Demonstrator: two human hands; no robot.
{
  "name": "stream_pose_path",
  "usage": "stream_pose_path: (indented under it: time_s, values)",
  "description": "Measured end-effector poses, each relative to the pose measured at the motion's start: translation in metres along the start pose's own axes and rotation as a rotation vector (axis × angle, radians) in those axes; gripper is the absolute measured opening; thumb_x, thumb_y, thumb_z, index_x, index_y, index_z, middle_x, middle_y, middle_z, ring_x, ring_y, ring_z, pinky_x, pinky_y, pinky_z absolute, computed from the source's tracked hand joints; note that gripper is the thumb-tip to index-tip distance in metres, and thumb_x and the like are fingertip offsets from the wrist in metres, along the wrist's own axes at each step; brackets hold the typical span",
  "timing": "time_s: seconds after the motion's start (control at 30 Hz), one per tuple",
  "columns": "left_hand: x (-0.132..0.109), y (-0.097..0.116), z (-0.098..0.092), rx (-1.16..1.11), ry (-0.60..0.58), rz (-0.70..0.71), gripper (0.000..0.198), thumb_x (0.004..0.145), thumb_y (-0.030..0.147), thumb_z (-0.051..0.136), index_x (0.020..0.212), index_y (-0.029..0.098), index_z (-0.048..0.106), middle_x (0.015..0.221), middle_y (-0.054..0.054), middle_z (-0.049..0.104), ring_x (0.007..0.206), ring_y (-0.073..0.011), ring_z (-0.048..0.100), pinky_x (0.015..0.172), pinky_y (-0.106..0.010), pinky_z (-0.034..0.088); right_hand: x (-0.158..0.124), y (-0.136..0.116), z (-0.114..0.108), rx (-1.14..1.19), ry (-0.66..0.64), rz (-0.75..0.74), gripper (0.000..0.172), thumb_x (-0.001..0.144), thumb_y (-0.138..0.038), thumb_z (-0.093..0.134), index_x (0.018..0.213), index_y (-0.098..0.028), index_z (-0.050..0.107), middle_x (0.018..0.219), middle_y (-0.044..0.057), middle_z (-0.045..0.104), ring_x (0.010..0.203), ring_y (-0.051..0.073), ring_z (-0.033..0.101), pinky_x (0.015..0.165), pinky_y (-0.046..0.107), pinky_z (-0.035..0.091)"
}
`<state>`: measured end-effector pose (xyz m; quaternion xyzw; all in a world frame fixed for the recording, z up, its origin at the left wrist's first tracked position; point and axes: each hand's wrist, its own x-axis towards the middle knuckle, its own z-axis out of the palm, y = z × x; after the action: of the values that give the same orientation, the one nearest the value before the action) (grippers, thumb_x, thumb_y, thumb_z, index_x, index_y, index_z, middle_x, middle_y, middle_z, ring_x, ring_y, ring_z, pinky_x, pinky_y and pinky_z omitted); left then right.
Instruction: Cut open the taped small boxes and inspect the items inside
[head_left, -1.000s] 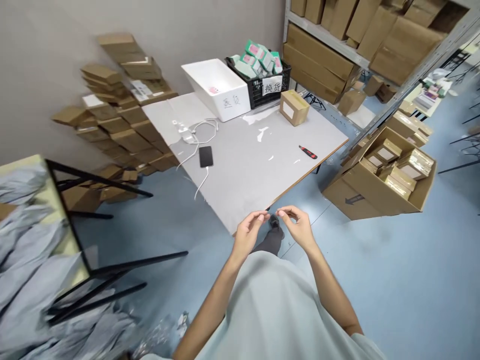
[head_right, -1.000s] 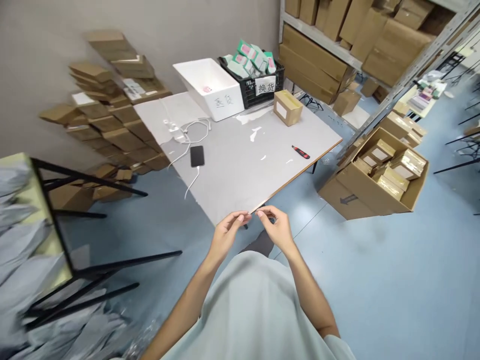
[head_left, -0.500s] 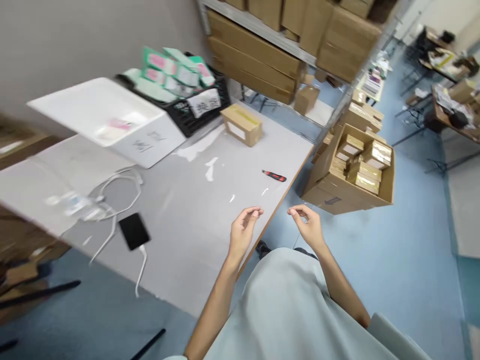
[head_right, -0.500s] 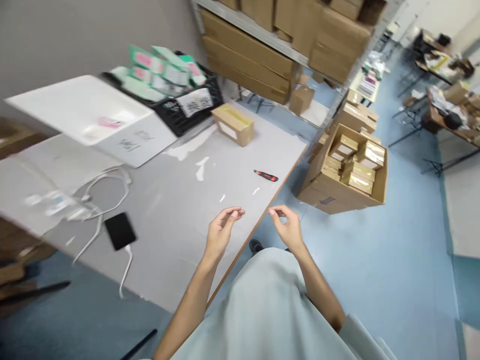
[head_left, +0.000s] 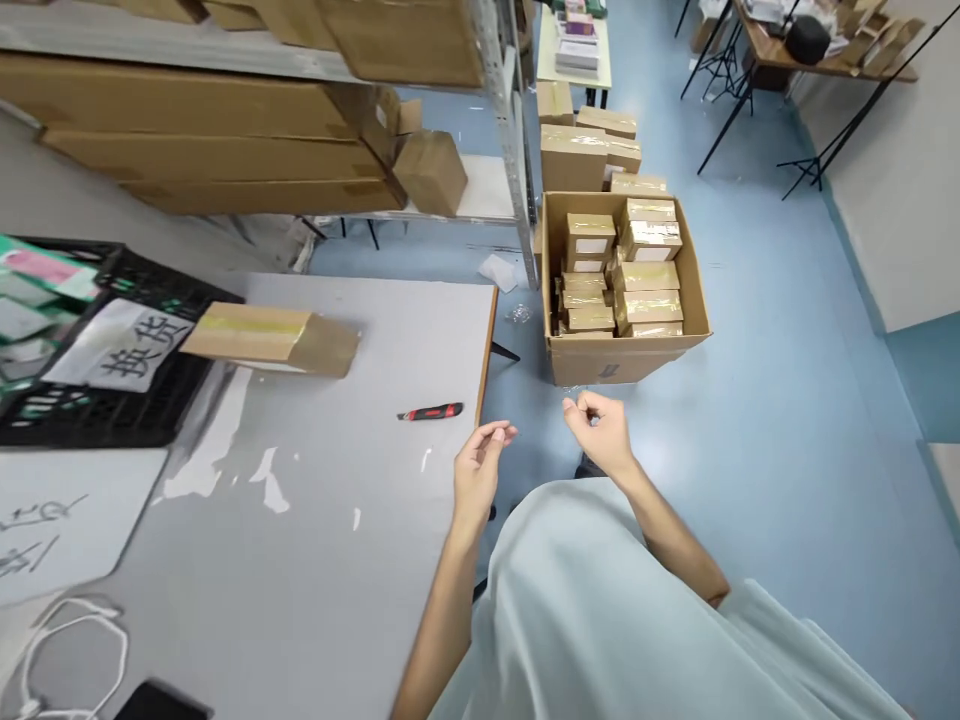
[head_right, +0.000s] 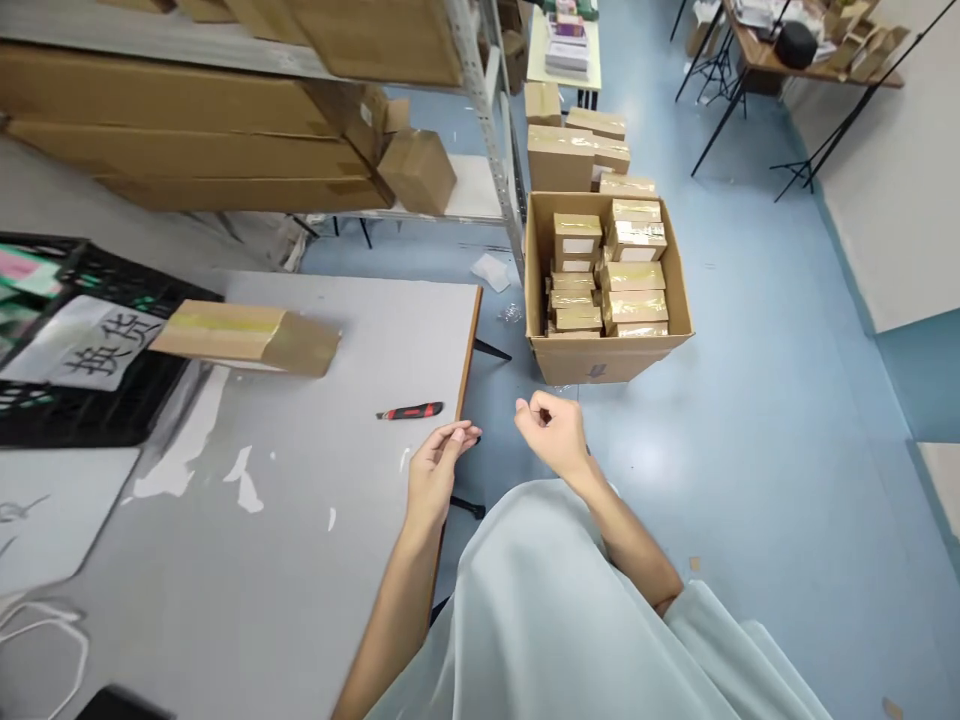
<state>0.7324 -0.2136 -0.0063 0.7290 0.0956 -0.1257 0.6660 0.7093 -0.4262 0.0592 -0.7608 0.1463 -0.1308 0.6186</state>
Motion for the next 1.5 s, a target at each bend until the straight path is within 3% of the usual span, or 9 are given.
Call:
stream_pose_path:
  time_s: [0.17,0.3,0.53,0.83,1.07,1.2,1.33,1.5]
  values:
    - [0.049,0.018,0.094,0.016,-0.078,0.014,0.055,0.095,0.073,0.080,0.114,0.021,0.083,0.112,-0.012,0.087,0.114,-0.0309,0.083,0.110,-0.049,0.066,0.059,0.018,-0.070,-0.043,0.077,0.023,0.066,0.103,-0.063,0.062,0.063,-0.028,0.024,0.058,-0.006,0.026,0.058,0.013,0.026,0.058,0.032,0.029]
    - [0.077,0.030,0.151,0.026,-0.145,0.007,0.050,0.098,0.069,0.078,0.115,0.022,0.084,0.113,-0.012,0.087,0.113,-0.0311,0.084,0.110,-0.049,0.067,0.098,0.042,-0.097,-0.072,0.085,0.089,0.072,0.104,-0.073,0.058,0.062,-0.028,0.023,0.060,-0.005,0.023,0.059,0.013,0.025,0.058,0.032,0.027]
    - [0.148,0.035,0.213,0.008,-0.312,-0.072,0.054,0.093,0.072,0.082,0.112,0.021,0.084,0.110,-0.013,0.088,0.112,-0.0324,0.085,0.111,-0.051,0.067,0.155,0.083,-0.109,-0.127,0.072,0.196,0.070,0.104,-0.071,0.058,0.062,-0.027,0.023,0.061,-0.006,0.024,0.059,0.012,0.025,0.059,0.032,0.026]
    - [0.259,0.062,0.275,-0.031,-0.491,-0.104,0.055,0.093,0.073,0.081,0.111,0.022,0.084,0.111,-0.013,0.088,0.114,-0.0327,0.084,0.113,-0.053,0.067,0.223,0.110,-0.150,-0.201,0.244,0.392,0.073,0.100,-0.080,0.063,0.061,-0.029,0.029,0.058,-0.007,0.029,0.058,0.012,0.028,0.057,0.030,0.028]
    - [0.327,0.081,0.316,-0.026,-0.438,-0.077,0.053,0.092,0.071,0.083,0.113,0.022,0.084,0.112,-0.012,0.088,0.117,-0.0330,0.084,0.117,-0.054,0.065,0.277,0.133,-0.195,-0.151,0.306,0.465,0.058,0.097,-0.078,0.069,0.070,-0.028,0.057,0.062,-0.003,0.059,0.059,0.017,0.053,0.063,0.032,0.045]
    - [0.349,0.094,0.346,0.001,-0.374,-0.039,0.050,0.094,0.069,0.082,0.114,0.023,0.083,0.114,-0.012,0.087,0.119,-0.0334,0.084,0.118,-0.055,0.064,0.318,0.157,-0.229,-0.109,0.311,0.419,0.048,0.097,-0.072,0.072,0.086,-0.025,0.071,0.079,0.002,0.075,0.075,0.022,0.071,0.077,0.036,0.057]
    - [0.358,0.099,0.382,0.013,-0.262,-0.027,0.050,0.094,0.067,0.082,0.116,0.022,0.082,0.119,-0.013,0.087,0.121,-0.0335,0.083,0.120,-0.055,0.063,0.373,0.186,-0.265,-0.037,0.242,0.392,0.048,0.095,-0.069,0.075,0.108,-0.023,0.079,0.110,0.012,0.087,0.105,0.030,0.082,0.099,0.044,0.065]
    - [0.348,0.092,0.437,0.012,-0.098,-0.055,0.051,0.095,0.066,0.083,0.120,0.022,0.082,0.128,-0.015,0.086,0.129,-0.0341,0.081,0.124,-0.056,0.061,0.457,0.224,-0.299,0.043,0.050,0.325,0.059,0.094,-0.073,0.077,0.123,-0.023,0.080,0.133,0.018,0.085,0.126,0.033,0.081,0.113,0.051,0.066]
